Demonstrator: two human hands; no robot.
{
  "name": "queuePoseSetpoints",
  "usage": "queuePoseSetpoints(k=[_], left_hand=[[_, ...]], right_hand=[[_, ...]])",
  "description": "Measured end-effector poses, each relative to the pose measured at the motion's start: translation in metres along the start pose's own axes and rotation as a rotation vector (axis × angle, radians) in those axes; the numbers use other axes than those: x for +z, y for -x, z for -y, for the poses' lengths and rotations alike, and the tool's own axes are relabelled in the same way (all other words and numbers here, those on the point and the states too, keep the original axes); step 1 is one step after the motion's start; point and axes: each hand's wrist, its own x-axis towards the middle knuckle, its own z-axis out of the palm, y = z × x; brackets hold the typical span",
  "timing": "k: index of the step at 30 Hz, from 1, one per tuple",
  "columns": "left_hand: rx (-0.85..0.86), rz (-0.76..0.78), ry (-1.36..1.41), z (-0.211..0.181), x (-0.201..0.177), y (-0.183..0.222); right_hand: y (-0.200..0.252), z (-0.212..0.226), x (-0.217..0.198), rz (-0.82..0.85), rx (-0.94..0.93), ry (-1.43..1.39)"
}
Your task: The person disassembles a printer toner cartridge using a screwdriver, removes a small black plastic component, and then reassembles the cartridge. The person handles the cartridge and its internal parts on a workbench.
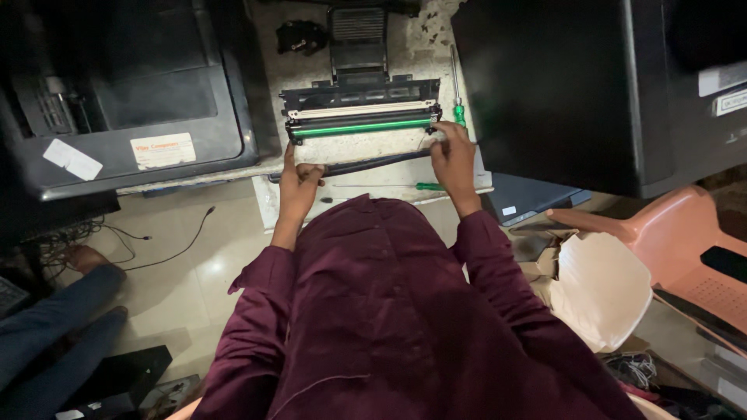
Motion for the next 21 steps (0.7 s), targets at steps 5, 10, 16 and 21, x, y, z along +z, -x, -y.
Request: queuePoseSetpoints(k=[5, 10, 16, 21], left_hand=[[0.016, -0.054, -0.125, -0.014, 0.001, 0.008], [0.255, -0.217, -0.727, -0.044, 0.004, 0.029], [0.813, -0.101, -1.160, -0.092, 0.031, 0.002], [1.014, -0.070, -1.334, -0.112, 0.054, -0.025]], right_hand=[[-0.002, 0.023, -0.007, -0.028, -0.089, 0.023], [-0.022, 0.041, -0.013, -0.043, -0.309, 0.339], [-0.056, 0.054, 0.005, 0.209, -0.491, 0.364], [-0.061, 0.058, 0.027, 0.341, -0.487, 0.364]])
